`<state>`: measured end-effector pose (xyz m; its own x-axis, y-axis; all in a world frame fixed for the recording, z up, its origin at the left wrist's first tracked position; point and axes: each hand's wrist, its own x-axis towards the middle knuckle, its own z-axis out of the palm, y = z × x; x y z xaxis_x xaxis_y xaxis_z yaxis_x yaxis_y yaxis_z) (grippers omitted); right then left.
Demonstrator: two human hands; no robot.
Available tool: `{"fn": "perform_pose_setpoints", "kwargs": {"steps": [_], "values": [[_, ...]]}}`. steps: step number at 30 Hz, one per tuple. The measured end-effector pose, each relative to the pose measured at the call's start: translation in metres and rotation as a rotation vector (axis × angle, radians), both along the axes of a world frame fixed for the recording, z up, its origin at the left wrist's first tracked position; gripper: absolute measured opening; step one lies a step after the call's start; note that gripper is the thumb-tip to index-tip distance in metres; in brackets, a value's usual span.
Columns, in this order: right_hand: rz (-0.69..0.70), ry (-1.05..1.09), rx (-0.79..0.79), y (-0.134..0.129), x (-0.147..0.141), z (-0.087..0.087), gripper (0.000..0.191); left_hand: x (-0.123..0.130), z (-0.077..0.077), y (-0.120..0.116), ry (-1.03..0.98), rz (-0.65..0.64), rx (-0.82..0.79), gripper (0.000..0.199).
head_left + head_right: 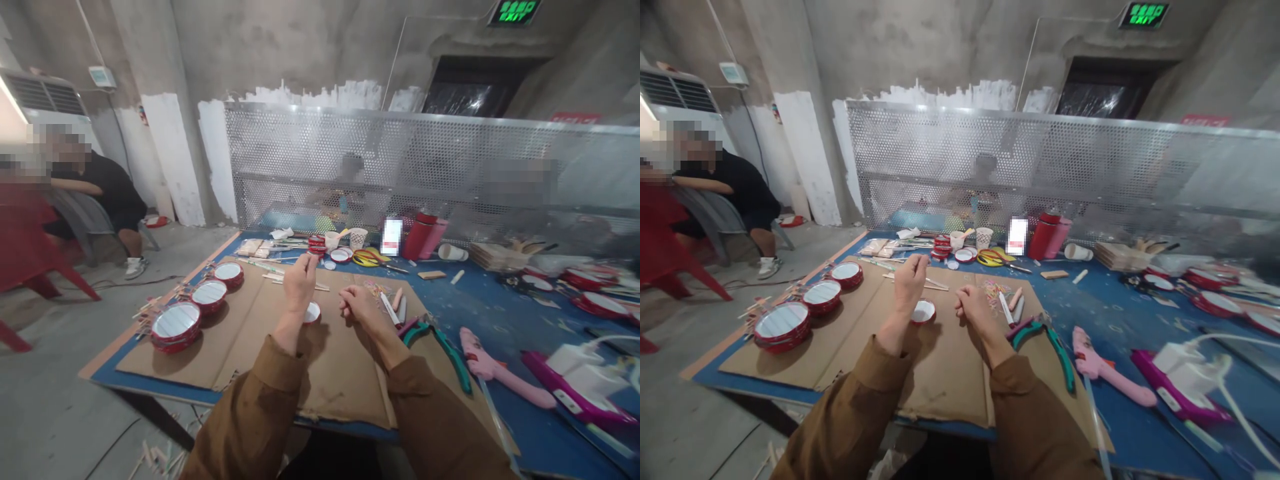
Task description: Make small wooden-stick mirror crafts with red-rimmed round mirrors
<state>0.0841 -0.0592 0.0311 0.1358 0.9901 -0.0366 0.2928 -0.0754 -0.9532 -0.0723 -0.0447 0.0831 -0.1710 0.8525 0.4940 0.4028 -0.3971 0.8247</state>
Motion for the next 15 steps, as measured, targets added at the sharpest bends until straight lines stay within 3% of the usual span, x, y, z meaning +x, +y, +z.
{"fn": "perform_pose_setpoints", "kwargs": {"steps": [7,10,15], "values": [[-0.088,-0.216,0.059,-0.006,0.018,0.010,0.018,0.035,-0.026,-0.005,0.150,-0.700,-0.286,0.045],[-0.115,-0.351,0.148,-0.003,0.026,0.003,0.014,0.049,-0.036,-0.010,0.192,-0.713,-0.207,0.042],[-0.076,-0.274,0.099,0.006,0.033,-0.006,0.019,0.045,-0.041,-0.007,0.200,-0.705,-0.469,0.046]]}}
